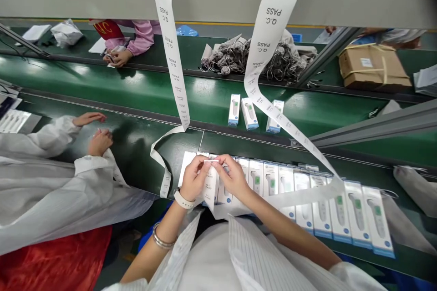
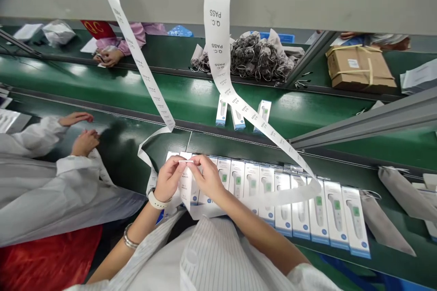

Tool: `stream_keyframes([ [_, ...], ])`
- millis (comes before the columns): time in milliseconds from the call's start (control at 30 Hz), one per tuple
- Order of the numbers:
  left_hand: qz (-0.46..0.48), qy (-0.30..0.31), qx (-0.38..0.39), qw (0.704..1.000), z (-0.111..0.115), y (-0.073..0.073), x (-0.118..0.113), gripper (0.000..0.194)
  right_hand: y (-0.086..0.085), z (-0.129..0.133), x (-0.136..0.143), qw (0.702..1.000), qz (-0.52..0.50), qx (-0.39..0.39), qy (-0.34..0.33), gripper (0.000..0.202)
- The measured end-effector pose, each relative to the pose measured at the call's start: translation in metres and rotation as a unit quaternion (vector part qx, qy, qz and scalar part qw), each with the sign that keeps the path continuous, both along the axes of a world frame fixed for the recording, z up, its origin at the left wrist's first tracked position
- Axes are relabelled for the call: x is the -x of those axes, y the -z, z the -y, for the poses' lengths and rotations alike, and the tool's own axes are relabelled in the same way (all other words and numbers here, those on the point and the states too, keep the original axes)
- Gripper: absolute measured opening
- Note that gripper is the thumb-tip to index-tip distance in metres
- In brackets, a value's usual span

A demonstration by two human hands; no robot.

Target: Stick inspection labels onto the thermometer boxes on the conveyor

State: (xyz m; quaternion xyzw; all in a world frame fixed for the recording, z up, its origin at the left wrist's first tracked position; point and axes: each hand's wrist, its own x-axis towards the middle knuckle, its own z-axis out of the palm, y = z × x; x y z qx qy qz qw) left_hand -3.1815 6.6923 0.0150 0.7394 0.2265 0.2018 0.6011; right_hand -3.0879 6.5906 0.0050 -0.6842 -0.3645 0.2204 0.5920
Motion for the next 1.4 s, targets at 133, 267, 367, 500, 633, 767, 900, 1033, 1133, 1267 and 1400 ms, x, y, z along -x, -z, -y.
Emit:
stream_keyframes([
  [133,-0.035,-0.017,0.013,0.999,0.004,0.002,-0.006,0.023,-0.003,0.008,-0.006,0.996,0.077,0.029,-0.027,0.013],
  [267,-0.085,-0.08,0.027,0.993,0.016,0.007,-0.017,0.039,0.009,0.009,-0.009,0.984,0.157,0.082,-0.027,0.025],
  [367,-0.1,-0.102,0.047,0.989,0.023,0.016,-0.021,0.034,0.025,0.004,-0.01,0.968,0.208,0.138,0.013,0.032],
  [500,-0.131,-0.119,0.062,0.982,0.022,0.036,-0.022,0.029,0.044,-0.001,-0.011,0.94,0.276,0.199,0.03,0.031],
  [633,-0.2,-0.161,0.136,0.957,0.016,0.051,-0.023,0.031,0.053,0.006,-0.018,0.935,0.28,0.216,0.028,0.023],
  [767,-0.233,-0.173,0.187,0.938,0.014,0.054,-0.027,0.031,0.055,0.015,-0.028,0.928,0.312,0.201,-0.022,0.027],
  [900,-0.251,-0.174,0.184,0.934,0.012,0.054,-0.03,0.029,0.054,0.018,-0.034,0.897,0.377,0.202,-0.108,0.041],
  [1033,-0.236,-0.196,0.155,0.939,0.011,0.057,-0.031,0.032,0.054,0.017,-0.034,0.879,0.402,0.218,-0.132,0.042],
  [1133,-0.22,-0.218,0.186,0.932,0.011,0.056,-0.03,0.036,0.055,0.018,-0.033,0.873,0.413,0.223,-0.131,0.04],
  [1267,-0.199,-0.25,0.244,0.916,0.011,0.051,-0.02,0.037,0.054,0.021,-0.029,0.87,0.424,0.219,-0.125,0.037],
  [1400,-0.191,-0.25,0.238,0.919,0.008,0.052,-0.009,0.039,0.056,0.017,-0.028,0.876,0.416,0.216,-0.111,0.041],
])
